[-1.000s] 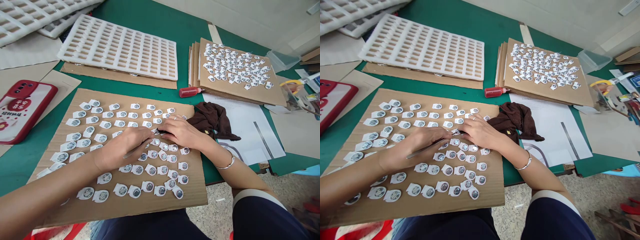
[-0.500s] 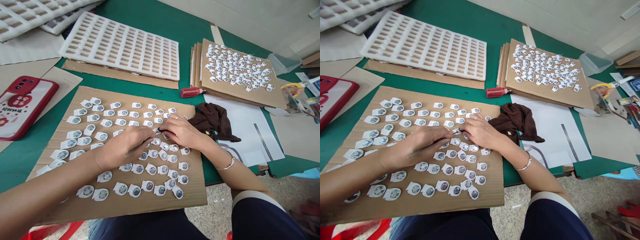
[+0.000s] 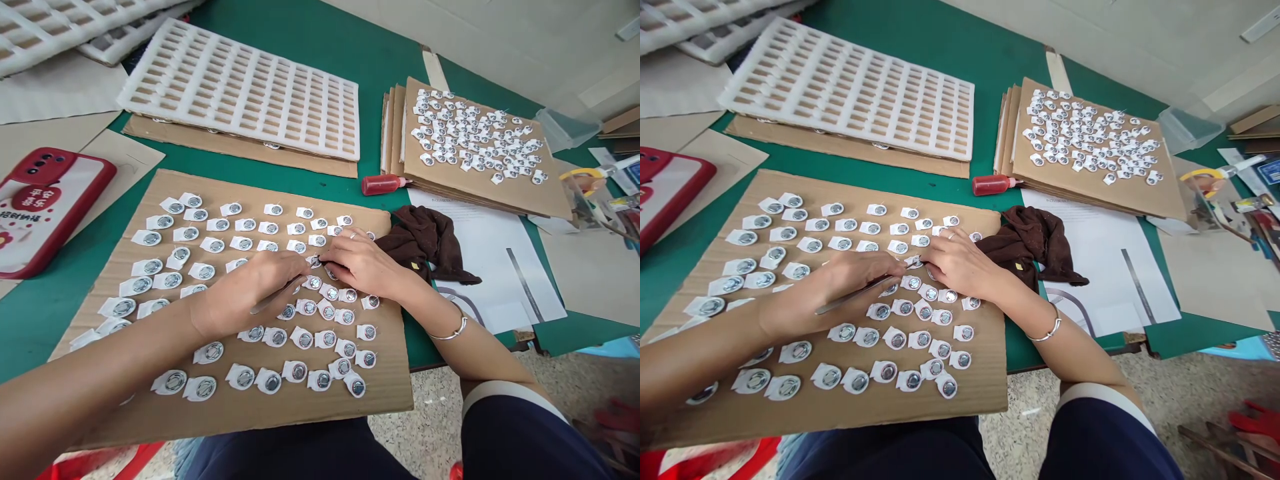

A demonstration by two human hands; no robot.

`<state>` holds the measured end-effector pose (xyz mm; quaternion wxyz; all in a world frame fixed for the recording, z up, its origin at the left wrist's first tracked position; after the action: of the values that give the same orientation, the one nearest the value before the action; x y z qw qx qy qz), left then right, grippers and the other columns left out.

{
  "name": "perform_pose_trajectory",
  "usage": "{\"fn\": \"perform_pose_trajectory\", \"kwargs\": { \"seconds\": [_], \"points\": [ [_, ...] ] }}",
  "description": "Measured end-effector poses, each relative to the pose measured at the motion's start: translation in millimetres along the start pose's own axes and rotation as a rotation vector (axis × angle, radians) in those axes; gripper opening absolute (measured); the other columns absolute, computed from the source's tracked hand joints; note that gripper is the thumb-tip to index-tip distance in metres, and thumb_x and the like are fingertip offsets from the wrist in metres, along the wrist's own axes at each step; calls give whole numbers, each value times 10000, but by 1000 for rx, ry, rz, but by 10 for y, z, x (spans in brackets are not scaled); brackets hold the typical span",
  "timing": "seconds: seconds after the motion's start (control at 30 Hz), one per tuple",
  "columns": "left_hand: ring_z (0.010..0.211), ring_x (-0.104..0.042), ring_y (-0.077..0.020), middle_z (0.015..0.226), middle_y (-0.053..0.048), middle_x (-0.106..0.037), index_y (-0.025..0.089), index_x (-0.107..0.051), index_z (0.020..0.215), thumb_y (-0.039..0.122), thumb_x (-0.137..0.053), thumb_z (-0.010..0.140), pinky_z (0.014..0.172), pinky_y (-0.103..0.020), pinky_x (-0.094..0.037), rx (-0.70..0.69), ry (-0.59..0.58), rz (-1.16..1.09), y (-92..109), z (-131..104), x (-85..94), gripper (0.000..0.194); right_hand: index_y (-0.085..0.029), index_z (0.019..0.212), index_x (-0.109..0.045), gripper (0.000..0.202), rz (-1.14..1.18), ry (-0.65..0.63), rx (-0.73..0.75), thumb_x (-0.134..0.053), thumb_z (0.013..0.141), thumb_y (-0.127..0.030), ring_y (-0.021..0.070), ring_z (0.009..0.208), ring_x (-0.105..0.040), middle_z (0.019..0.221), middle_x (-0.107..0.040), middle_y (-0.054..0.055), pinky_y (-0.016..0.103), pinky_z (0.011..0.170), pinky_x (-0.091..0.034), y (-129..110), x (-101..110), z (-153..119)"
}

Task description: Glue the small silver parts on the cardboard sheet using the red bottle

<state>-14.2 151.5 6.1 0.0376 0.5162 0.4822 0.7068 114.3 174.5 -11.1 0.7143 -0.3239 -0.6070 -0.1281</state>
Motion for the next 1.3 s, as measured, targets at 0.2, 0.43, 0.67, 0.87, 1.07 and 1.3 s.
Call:
{"fn": "perform_pose_trajectory", "kwargs": {
  "seconds": [0.2,0.43,0.67,0.87,1.07,1.3],
  "points": [
    [749,-566,-160,833,-50,-609,158,-552,964,120,-394,836,669,-280,-424,-4,3,21,1,-22,5,208,-169,915,-631,200,-91,-28,37,-441,856,-188,196,866,-452,817,-569,62,352,804,-311,-18,-14,-2],
    [723,-565,-166,792,-60,-599,161,-558,917,164,-385,849,664,-286,-435,-56,37,34,36,-7,16,186,-173,885,-611,198,-190,-63,140,-414,872,-181,193,877,-419,844,-538,55,362,833,-303,-46,-3,-7],
    [769,-552,-177,840,-78,-592,142,-533,945,168,-338,868,684,-302,-430,-51,5,32,58,5,-7,210,-167,928,-599,242,-210,-60,181,-359,893,-167,195,890,-408,858,-544,55,367,825,-298,-63,-15,-13],
    [763,-543,-180,825,-76,-584,148,-533,929,178,-328,875,677,-309,-421,-37,11,16,73,16,-4,214,-171,922,-604,262,-207,-52,199,-343,901,-183,192,896,-395,843,-548,56,371,839,-291,-92,3,-12],
    [746,-543,-183,817,-80,-584,144,-537,938,178,-342,871,662,-324,-421,-39,13,23,62,12,-17,209,-174,907,-606,278,-187,-36,205,-329,902,-171,190,884,-397,823,-543,58,372,835,-288,-98,5,-9],
    [744,-545,-183,808,-85,-576,128,-543,951,189,-334,880,660,-322,-420,-30,0,48,54,20,-33,230,-171,927,-600,264,-173,-35,197,-338,901,-174,188,901,-403,838,-541,56,370,842,-288,-79,-7,-11]
  ]
}}
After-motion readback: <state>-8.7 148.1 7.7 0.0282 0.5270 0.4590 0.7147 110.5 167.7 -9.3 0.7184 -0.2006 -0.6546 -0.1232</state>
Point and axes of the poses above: each hand's wrist, its own z-axis towards the middle knuckle, its own x-axis out of the back of the hand, y = z × x, the point moved 6 cm from there along z, towards the middle knuckle
